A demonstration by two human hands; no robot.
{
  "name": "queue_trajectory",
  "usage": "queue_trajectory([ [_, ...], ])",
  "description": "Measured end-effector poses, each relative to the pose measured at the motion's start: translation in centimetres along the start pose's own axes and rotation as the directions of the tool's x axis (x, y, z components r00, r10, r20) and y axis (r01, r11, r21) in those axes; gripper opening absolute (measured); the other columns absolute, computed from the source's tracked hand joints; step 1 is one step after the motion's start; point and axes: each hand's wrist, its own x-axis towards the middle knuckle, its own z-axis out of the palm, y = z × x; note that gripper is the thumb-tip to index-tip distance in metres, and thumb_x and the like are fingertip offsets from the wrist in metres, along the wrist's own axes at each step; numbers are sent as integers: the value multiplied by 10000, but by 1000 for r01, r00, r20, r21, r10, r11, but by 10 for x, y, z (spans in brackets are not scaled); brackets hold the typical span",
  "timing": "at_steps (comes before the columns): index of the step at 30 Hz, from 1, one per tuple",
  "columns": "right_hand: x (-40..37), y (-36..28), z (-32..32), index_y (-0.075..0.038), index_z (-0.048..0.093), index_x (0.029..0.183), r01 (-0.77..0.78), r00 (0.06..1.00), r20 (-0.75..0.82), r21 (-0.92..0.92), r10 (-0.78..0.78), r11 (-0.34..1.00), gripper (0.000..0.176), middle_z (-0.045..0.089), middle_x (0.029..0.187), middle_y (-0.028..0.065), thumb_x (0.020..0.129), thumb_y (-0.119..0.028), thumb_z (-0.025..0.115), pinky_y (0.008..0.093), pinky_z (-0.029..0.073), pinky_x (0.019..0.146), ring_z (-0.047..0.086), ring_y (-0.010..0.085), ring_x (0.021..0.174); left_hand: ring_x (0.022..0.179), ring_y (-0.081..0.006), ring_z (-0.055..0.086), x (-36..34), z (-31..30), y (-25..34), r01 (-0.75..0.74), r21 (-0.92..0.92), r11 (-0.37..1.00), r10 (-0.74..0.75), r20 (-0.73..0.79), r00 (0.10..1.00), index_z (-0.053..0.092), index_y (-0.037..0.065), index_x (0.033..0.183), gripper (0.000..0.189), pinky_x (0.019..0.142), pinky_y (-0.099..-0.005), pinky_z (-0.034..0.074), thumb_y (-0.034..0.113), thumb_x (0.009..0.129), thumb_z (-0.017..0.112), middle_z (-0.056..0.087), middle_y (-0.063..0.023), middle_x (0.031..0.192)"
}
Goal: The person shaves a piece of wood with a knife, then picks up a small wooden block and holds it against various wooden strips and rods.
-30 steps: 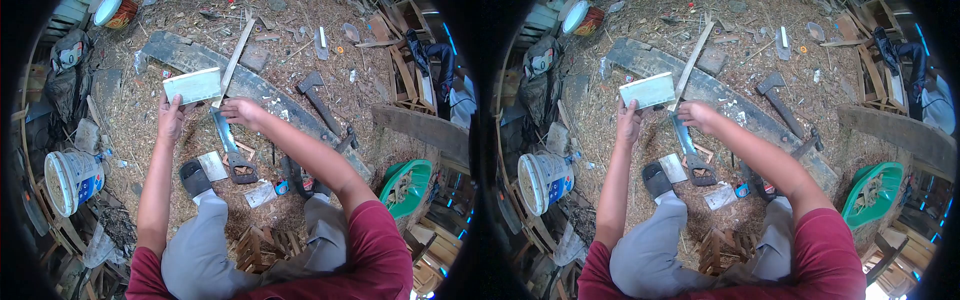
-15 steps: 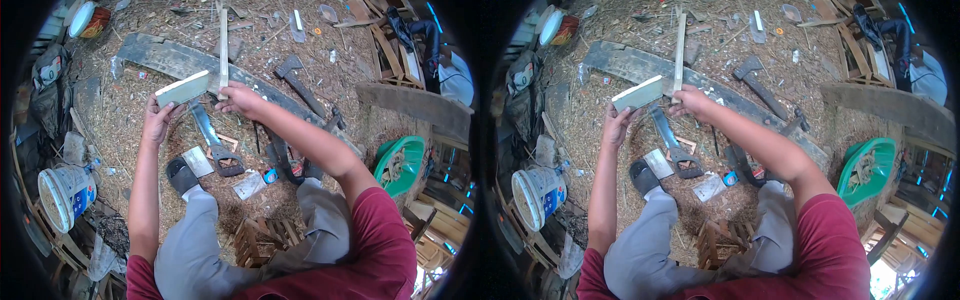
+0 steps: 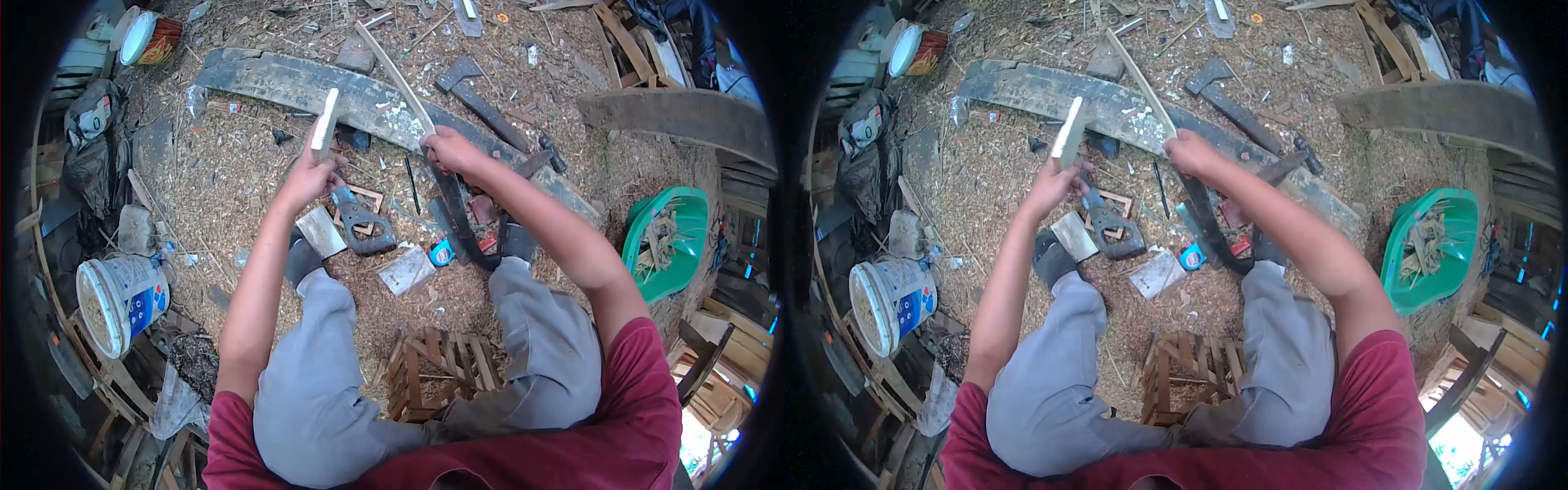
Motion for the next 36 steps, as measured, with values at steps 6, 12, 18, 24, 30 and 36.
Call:
queue_trajectory([
  [6, -8, 35, 9, -27, 624, 1145, 227, 958, -175, -19, -227, 974, 330, 555, 789, 60, 1007, -287, 474, 362, 435, 539, 526, 148, 652, 1474, -312, 357, -4, 62, -21, -384, 248, 889, 418, -103, 902, 213, 193, 1626, 839, 1180, -341, 283, -71, 886, 506, 339, -200, 1616],
  [12, -54, 33, -2, -31, 594, 1167, 13, 1000, -26, 456, -1, 890, 333, 514, 774, -6, 1063, -307, 441, 332, 462, 580, 491, 119, 614, 1262, -232, 559, -10, 108, -23, -438, 336, 834, 487, -75, 870, 280, 170, 1604, 711, 1047, -329, 438, 82, 977, 603, 544, -127, 1428],
  [18, -81, 52, -20, 22, 354, 1515, 292, 956, -109, 419, -272, 860, 599, 585, 1248, 122, 1021, -240, 569, 348, 529, 861, 618, 184, 1032, 1276, -205, 498, -9, 119, -37, -241, 26, 970, 242, -158, 957, 304, 150, 1585, 647, 1056, -335, 395, 265, 1029, 615, 510, -116, 1441],
  [24, -82, 45, -47, 11, 325, 1551, 415, 909, -146, 226, -390, 882, 741, 376, 1566, 223, 969, -317, 645, 382, 384, 1139, 437, 270, 1399, 697, -82, 486, -27, 119, -32, -116, -96, 989, 97, -183, 978, 412, 153, 1468, 484, 590, -258, 436, 261, 1033, 596, 533, 0, 930],
  [30, -84, 69, -14, -80, 509, 1454, 420, 622, -282, -667, -730, 615, 597, 491, 1485, 228, 925, -313, 656, 431, 375, 1130, 471, 345, 1379, 599, -62, 435, -32, 110, -33, -151, -205, 967, 100, -240, 966, 531, 112, 1203, 272, 541, -245, 389, 325, 1041, 578, 500, 24, 814],
  [36, -118, 99, 57, -38, 630, 1129, 630, 725, 276, -636, -631, 446, 352, 648, 1091, 198, 836, -223, 698, 511, 428, 1057, 608, 360, 1148, 685, -115, 592, -16, 78, -59, -99, -215, 972, 47, -237, 970, 546, 7, 1244, 463, 637, -305, 537, 430, 1066, 489, 655, -67, 932],
])
